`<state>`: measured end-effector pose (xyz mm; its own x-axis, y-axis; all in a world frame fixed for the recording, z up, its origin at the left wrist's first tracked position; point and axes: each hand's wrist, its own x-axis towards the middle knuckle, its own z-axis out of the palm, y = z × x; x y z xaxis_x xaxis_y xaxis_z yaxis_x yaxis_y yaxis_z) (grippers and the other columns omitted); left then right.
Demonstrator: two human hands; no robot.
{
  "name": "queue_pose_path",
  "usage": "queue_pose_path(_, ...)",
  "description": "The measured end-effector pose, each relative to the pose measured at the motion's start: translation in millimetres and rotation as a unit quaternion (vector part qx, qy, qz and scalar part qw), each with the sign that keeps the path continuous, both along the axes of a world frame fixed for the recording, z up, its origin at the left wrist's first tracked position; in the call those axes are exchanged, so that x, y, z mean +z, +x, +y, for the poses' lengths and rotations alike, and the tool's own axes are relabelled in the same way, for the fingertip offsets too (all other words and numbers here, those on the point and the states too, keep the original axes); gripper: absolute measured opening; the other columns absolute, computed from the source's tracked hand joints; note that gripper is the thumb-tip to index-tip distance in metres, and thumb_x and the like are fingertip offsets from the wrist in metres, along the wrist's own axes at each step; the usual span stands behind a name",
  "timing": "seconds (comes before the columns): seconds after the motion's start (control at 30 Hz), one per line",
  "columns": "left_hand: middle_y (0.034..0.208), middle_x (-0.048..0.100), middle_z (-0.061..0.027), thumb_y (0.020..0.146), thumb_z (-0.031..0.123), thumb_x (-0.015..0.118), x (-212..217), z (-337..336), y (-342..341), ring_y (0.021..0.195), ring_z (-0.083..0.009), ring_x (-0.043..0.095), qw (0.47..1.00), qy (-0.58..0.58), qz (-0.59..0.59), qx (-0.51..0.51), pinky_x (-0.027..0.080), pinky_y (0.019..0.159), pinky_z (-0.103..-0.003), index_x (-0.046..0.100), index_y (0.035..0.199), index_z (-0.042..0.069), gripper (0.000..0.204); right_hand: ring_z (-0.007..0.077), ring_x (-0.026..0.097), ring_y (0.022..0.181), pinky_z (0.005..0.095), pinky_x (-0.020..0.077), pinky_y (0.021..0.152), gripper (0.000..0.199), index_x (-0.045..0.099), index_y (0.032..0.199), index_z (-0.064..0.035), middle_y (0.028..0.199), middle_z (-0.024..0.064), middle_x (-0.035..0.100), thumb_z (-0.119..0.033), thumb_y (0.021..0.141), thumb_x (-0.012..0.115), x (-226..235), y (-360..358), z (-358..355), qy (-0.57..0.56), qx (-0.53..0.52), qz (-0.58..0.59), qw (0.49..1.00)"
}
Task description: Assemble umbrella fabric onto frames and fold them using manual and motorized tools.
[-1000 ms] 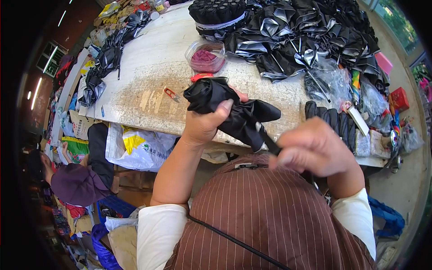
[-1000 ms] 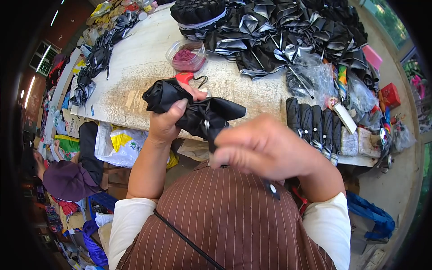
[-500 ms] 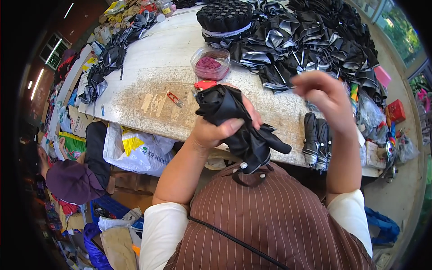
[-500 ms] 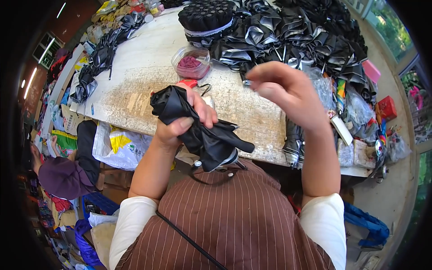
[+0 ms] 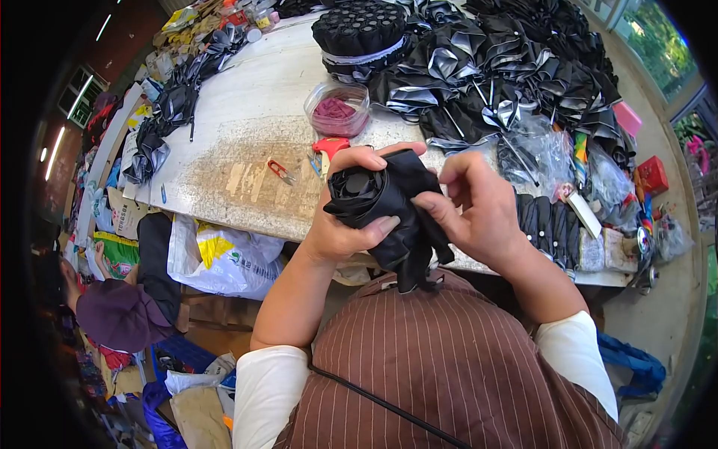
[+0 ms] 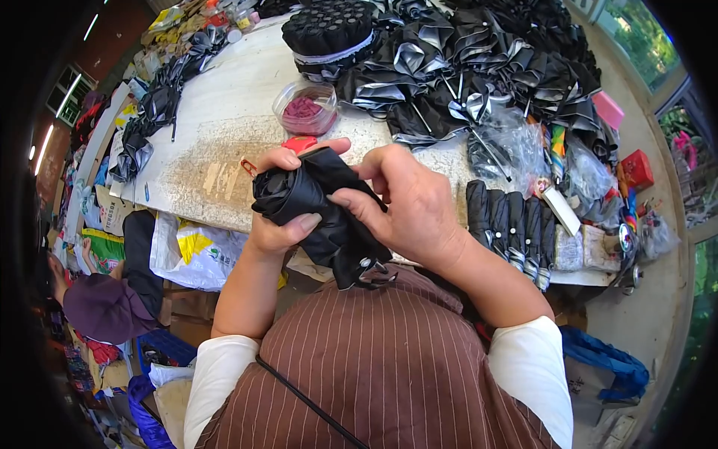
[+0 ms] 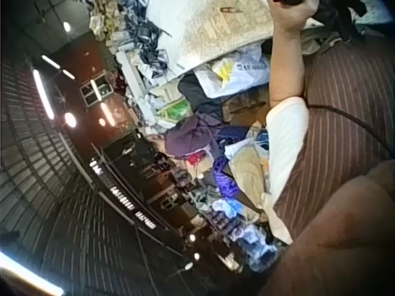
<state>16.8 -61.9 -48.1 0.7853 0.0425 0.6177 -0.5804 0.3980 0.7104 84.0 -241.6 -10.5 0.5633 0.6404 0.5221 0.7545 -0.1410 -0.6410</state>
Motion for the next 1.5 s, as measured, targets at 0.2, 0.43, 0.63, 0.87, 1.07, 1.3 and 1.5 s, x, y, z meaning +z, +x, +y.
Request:
queue_pose_path(0.2,0.139,0.038,-0.0278,0.062,-0.006,0.064,1,0,0,0.119,-0.037,0.05,0.999,-0.01,-0.013,-0.05,0.043,0.098,-0.045,0.044,0.111,0.015,0.058,0.0146,0.045,0.049,0.0269,0.0398,0.047,0.014,0.057,0.077,-0.0061,0.066,0.002,0.052,-0.014,0.08,0.069,2,1,5,0.01,0.012,-0.134,0.991)
queue_pose_path(0.43,0.135,0.043,-0.0238,0.062,-0.006,0.064,-1,-1,3,0.117,-0.0361,0.051,0.998,0.045,0.006,-0.051,0.044,0.097,-0.044,0.045,0.106,0.015,0.053,0.0141,0.04,0.049,0.0249,0.0333,0.047,0.016,0.058,0.072,-0.0022,0.065,0.0034,0.05,-0.01,0.08,0.069,28,16,5,0.006,0.1,-0.088,0.991)
queue_pose_path(0.63,0.121,0.051,-0.0195,0.061,-0.007,0.064,8,3,-4,0.108,-0.033,0.056,0.997,-0.03,0.002,-0.075,0.047,0.089,-0.042,0.042,0.106,0.013,0.053,0.0134,0.052,0.061,0.0233,0.0437,0.056,0.016,0.061,0.088,-0.0055,0.08,0.0042,0.058,-0.015,0.078,0.07,83,80,20,0.277,0.552,0.245,0.747)
queue_pose_path(0.87,0.097,0.056,-0.0174,0.067,-0.003,0.058,47,-6,-9,0.075,-0.0296,0.062,0.997,-0.017,0.01,0.075,0.054,0.07,-0.041,0.035,0.113,0.017,0.055,0.0166,0.06,0.074,0.0283,0.0502,0.073,0.051,0.064,0.094,-0.0022,0.084,0.0038,0.067,-0.023,0.054,0.088,8,13,30,-0.178,0.271,0.285,0.902)
queue_pose_path(1.07,0.085,0.056,-0.0114,0.069,-0.009,0.06,64,-14,-3,0.063,-0.0237,0.061,0.989,0.032,-0.139,0.034,0.055,0.06,-0.032,0.034,0.119,0.009,0.059,0.0156,0.056,0.065,0.026,0.0485,0.067,0.036,0.062,0.082,-0.0012,0.076,0.0043,0.065,-0.018,0.06,0.084,4,19,32,-0.179,0.514,0.439,0.715)
queue_pose_path(1.3,0.087,0.057,-0.013,0.076,0.006,0.062,60,-11,12,0.067,-0.0233,0.06,0.994,-0.058,0.026,0.092,0.054,0.064,-0.037,0.028,0.136,0.02,0.07,0.017,0.057,0.067,0.0277,0.0488,0.067,0.035,0.06,0.084,0.001,0.078,0.0064,0.065,-0.024,0.066,0.076,-2,21,26,-0.141,0.374,0.355,0.845)
queue_pose_path(1.5,0.088,0.058,-0.0092,0.076,0.011,0.066,16,-9,18,0.074,-0.0223,0.06,0.968,-0.074,0.153,0.185,0.051,0.08,-0.04,0.035,0.132,0.016,0.064,0.018,0.057,0.071,0.0297,0.0478,0.068,0.041,0.057,0.093,0.0,0.082,0.0076,0.064,-0.028,0.068,0.071,-28,38,5,-0.228,0.147,0.218,0.938)
